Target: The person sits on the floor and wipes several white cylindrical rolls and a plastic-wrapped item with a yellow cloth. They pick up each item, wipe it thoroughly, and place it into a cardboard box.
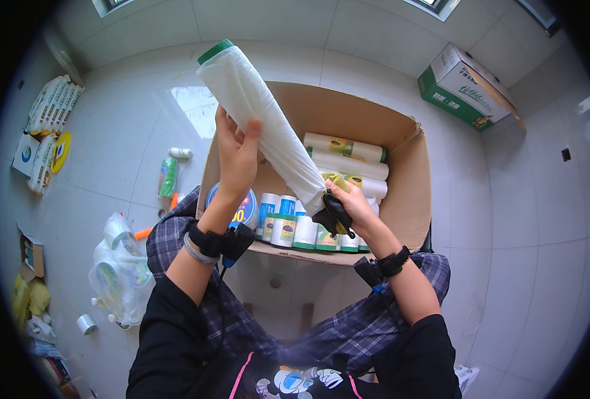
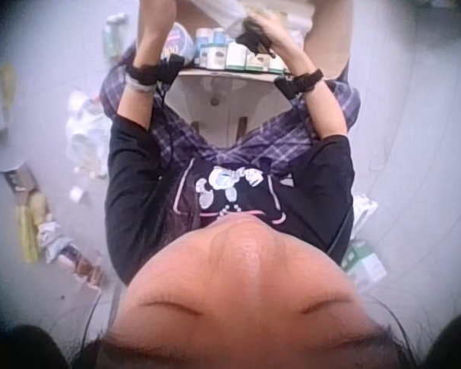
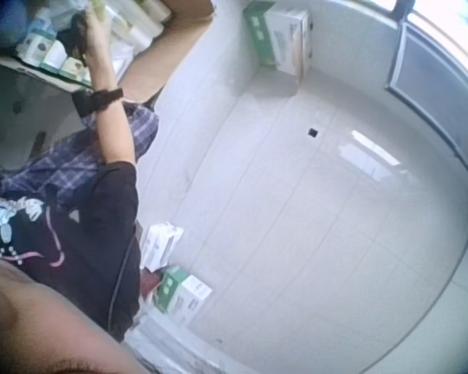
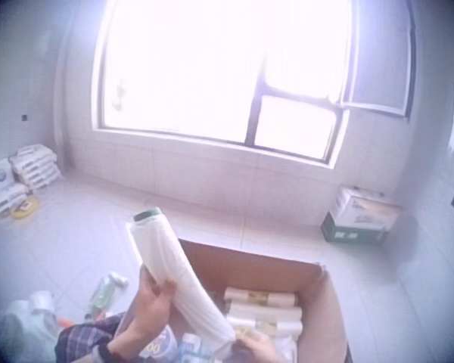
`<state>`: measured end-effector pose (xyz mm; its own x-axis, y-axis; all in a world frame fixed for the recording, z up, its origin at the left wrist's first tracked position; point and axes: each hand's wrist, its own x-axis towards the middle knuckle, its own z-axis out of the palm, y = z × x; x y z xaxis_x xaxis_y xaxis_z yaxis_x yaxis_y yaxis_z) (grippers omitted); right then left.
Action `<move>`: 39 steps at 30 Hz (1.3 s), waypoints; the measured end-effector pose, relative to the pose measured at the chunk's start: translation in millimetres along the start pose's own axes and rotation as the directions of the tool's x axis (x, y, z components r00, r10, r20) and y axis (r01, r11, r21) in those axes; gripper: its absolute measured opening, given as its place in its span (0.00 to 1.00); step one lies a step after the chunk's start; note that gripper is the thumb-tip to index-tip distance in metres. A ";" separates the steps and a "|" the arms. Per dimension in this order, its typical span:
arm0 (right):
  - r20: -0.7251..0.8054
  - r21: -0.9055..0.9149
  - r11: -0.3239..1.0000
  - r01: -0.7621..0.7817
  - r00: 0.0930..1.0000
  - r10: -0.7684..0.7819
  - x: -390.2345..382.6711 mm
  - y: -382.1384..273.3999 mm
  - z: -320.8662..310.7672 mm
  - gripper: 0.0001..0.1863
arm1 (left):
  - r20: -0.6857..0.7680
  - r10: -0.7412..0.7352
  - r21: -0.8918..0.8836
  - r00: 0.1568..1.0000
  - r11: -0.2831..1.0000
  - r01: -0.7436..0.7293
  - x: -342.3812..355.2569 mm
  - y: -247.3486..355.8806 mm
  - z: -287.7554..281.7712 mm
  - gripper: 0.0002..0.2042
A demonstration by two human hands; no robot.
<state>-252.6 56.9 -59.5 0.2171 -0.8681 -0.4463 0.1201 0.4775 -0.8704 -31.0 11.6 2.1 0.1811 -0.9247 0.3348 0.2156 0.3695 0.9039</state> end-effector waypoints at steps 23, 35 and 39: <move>-0.181 0.318 0.710 0.628 0.775 -0.605 -19.5 -78.5 -15.5 0.32 | 0.610 0.333 0.576 0.719 0.437 -0.691 -24.0 -10.5 22.3 0.34; -0.055 -0.230 0.663 0.712 0.671 -0.740 -15.6 -72.7 1.4 0.21 | 0.702 0.187 0.609 0.688 0.345 -0.715 -34.7 -18.4 19.3 0.32; -0.105 -0.285 0.635 0.718 0.635 -0.766 -13.2 -70.2 3.4 0.21 | 0.708 0.183 0.610 0.682 0.329 -0.721 -33.8 -17.1 19.8 0.31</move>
<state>-260.6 35.3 8.2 -0.0562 -0.9308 0.3613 -0.0443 -0.3591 -0.9322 -59.8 34.7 -19.4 -0.5162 -0.6277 0.5827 -0.6448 0.7326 0.2181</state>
